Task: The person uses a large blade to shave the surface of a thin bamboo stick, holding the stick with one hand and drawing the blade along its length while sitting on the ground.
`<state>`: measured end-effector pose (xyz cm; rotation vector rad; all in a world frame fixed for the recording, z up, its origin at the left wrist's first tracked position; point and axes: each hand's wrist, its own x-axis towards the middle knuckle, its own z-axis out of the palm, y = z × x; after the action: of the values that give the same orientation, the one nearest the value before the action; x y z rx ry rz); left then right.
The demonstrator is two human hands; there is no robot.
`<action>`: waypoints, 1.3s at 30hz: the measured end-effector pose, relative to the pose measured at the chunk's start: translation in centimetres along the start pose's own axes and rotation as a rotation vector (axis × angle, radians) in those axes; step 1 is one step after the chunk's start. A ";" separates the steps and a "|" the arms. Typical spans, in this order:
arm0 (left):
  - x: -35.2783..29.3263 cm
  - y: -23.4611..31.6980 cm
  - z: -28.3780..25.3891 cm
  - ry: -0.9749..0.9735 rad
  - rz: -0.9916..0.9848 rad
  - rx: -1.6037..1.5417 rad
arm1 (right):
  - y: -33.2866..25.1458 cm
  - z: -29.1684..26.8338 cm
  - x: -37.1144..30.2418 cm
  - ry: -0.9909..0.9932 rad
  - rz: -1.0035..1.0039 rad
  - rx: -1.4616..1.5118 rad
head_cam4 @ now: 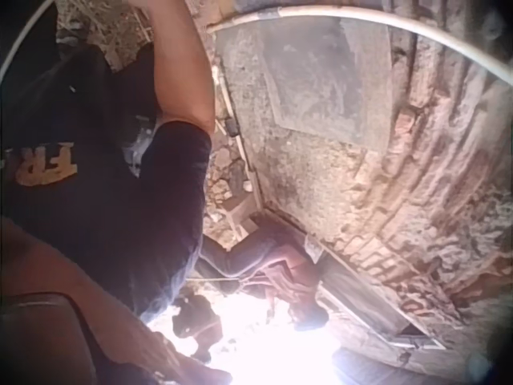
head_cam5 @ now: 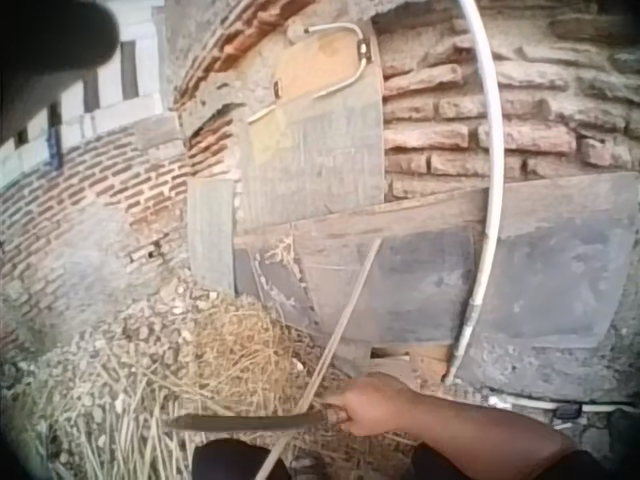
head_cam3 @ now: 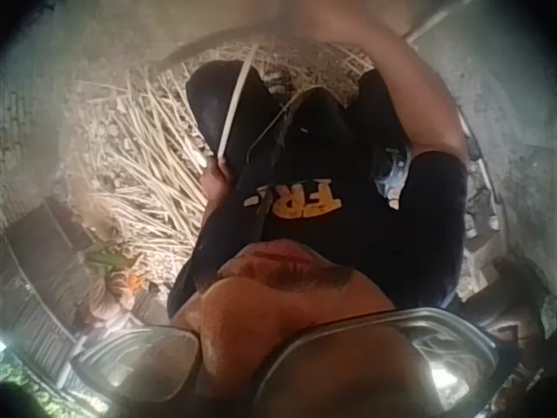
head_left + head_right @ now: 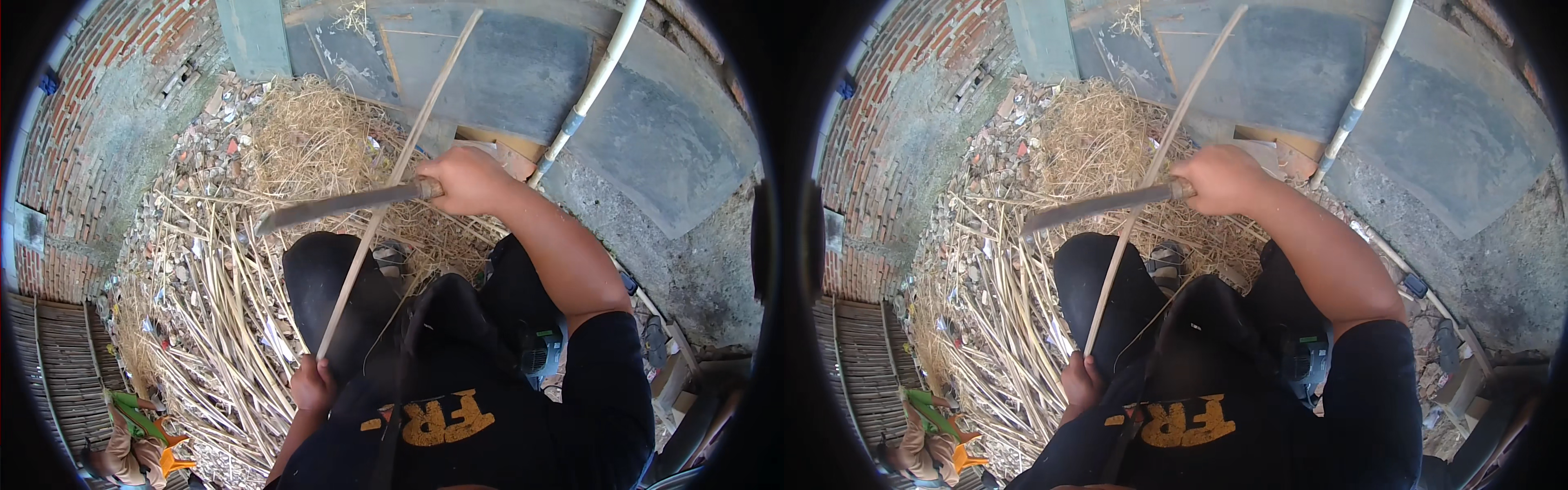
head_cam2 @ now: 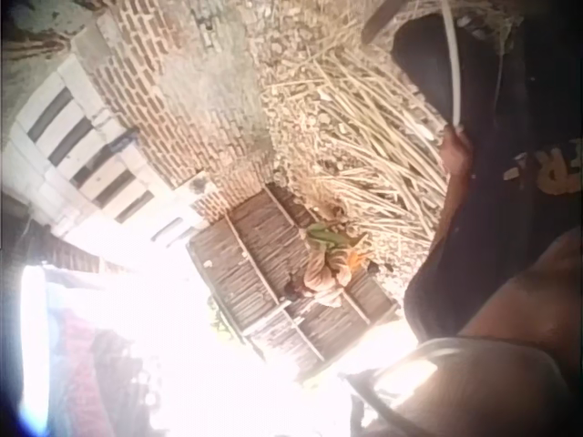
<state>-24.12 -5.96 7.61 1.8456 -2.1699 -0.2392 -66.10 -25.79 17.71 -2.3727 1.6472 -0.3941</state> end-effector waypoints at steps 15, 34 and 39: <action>-0.2 -0.8 0.0 -0.010 0.013 -0.071 | -1.1 -0.7 0.2 -0.126 -0.124 0.000; 0.7 -0.7 -0.1 -0.036 -0.016 -0.055 | 4.2 0.5 1.1 -0.019 0.163 0.074; 0.7 -0.9 -0.8 -0.125 -0.024 -0.091 | 0.5 -0.4 0.2 -0.024 0.002 0.099</action>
<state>-23.14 -6.75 8.17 1.8526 -2.1790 -0.4623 -66.62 -26.15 17.90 -2.2949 1.5815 -0.4341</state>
